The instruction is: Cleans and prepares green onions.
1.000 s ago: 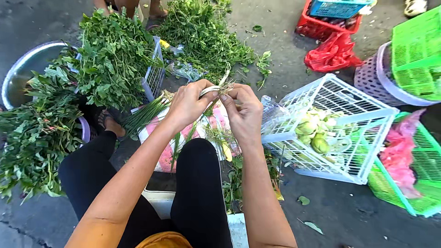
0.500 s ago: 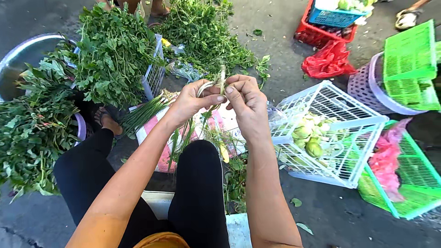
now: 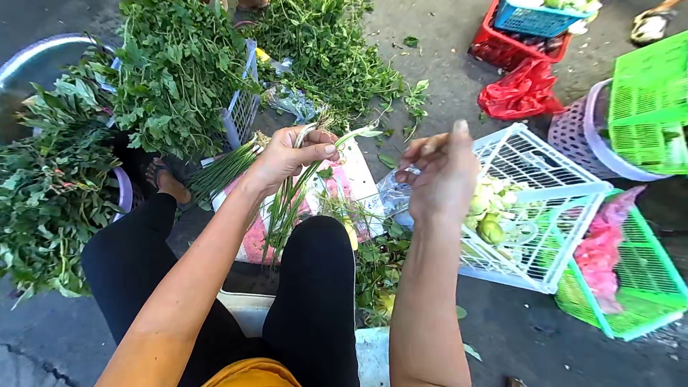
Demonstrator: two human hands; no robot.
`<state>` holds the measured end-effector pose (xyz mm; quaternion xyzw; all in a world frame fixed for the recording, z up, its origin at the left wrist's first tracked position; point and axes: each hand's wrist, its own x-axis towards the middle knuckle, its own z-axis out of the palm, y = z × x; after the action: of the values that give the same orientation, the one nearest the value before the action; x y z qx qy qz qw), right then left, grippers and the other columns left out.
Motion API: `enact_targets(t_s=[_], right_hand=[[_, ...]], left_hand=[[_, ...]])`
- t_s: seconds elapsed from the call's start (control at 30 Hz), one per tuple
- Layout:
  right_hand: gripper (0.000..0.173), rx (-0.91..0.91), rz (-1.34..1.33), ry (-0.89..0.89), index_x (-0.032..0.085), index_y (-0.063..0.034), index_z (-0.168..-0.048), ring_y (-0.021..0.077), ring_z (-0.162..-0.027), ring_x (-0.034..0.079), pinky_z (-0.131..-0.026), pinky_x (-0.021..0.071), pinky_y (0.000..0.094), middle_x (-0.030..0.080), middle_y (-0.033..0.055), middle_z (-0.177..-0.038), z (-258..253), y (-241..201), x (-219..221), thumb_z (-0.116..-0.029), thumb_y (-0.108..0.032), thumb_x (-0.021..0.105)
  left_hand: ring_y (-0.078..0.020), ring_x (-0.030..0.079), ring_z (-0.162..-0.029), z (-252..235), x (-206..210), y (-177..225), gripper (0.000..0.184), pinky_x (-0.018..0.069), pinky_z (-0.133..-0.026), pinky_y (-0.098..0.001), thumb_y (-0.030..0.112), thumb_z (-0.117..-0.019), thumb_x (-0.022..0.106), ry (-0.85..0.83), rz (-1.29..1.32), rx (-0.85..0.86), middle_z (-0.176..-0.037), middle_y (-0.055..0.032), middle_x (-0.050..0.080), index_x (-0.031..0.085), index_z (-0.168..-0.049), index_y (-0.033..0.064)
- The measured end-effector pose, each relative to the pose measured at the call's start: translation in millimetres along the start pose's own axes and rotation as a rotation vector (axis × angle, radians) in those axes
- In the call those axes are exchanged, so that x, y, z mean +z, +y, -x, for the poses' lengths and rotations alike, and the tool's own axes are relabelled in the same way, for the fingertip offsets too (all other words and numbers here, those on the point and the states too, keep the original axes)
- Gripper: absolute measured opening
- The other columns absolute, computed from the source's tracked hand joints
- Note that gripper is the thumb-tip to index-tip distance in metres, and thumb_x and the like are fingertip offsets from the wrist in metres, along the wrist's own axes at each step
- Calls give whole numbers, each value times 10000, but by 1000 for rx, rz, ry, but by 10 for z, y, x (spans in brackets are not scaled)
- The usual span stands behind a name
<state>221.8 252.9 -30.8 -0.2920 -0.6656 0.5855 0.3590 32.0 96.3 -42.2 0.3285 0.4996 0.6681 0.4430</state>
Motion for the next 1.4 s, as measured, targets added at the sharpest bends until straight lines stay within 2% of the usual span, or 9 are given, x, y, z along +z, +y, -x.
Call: enact_targets(t_s=[0.3, 0.37, 0.57, 0.7, 0.87, 0.97, 1.07, 1.23, 1.4], right_hand=[[276, -291, 338, -114, 583, -107, -954, 35, -487, 424, -447, 365, 181, 482, -27, -661, 106, 120, 474, -1095, -326, 491], [254, -295, 301, -169, 624, -84, -970, 8, -526, 444, -497, 382, 180, 524, -51, -693, 60, 154, 491, -1090, -278, 512], [261, 138, -289, -150, 576, -232, -916, -8, -463, 390, -424, 350, 150, 523, -119, -677, -123, 169, 36, -1104, -331, 425], [414, 6, 199, 34, 494, -198, -702, 54, -392, 346, -393, 334, 228, 400, -68, -524, -84, 495, -286, -998, -442, 650], [664, 433, 862, -222, 467, 5, -1436, 511, -1031, 651, -851, 502, 720, 632, 291, -1258, 3, 1322, -394, -866, -88, 794], [292, 498, 531, -282, 643, -34, -1278, 268, -914, 699, -755, 583, 466, 698, 142, -1141, 37, 1566, -223, -1028, -185, 632], [357, 545, -74, -376, 650, -145, -1291, 62, -787, 632, -621, 545, 232, 668, -39, -1035, -75, 1613, 108, -1070, -372, 486], [147, 593, -241, -370, 686, -119, -1123, 46, -646, 610, -515, 503, 187, 681, -18, -860, -418, 1920, 598, -1036, -187, 588], [139, 752, -288, -252, 637, -109, -1080, 48, -614, 621, -493, 510, 180, 680, -9, -833, -410, 2381, 807, -1069, -147, 503]], left_hand=[[-46, 669, -782, -8, 235, -67, 357, 519, -666, -181, 67, -985, 625, -55, -110, 43, -950, -61, 740, 560, -1325, -18], [-35, 663, -752, -10, 235, -86, 176, 540, -715, -212, 87, -1013, 614, -19, -230, 85, -845, -25, 735, 677, -1126, -32], [8, 610, -676, 36, 81, -89, 169, 498, -662, -210, 146, -1009, 640, -25, -439, 39, -778, 34, 721, 737, -912, 47], [51, 451, -510, 111, -36, -92, 196, 293, -437, -143, 112, -1055, 550, 16, -148, -181, -812, 20, 743, 733, -1036, 44], [30, 514, -551, 25, -180, -335, 252, 303, -433, -143, 105, -1071, 493, 49, 0, -366, -940, -28, 765, 709, -1192, 57], [29, 550, -585, -95, -308, -680, 253, 323, -441, -140, 133, -1082, 486, 58, 68, -443, -1000, -35, 766, 699, -1200, 66], [20, 540, -582, -230, -394, -1061, 271, 336, -447, -148, 139, -1085, 469, 52, 119, -529, -1010, -36, 762, 688, -1224, 59], [-27, 561, -638, -481, -446, -1526, 175, 393, -486, -169, 148, -1060, 509, 61, 63, -632, -847, -1, 670, 660, -1112, 76], [-122, 571, -878, -586, -705, -1773, 349, 491, -730, -315, 211, -1097, 408, -5, -106, -737, -1017, -42, 600, 556, -1384, 77]])
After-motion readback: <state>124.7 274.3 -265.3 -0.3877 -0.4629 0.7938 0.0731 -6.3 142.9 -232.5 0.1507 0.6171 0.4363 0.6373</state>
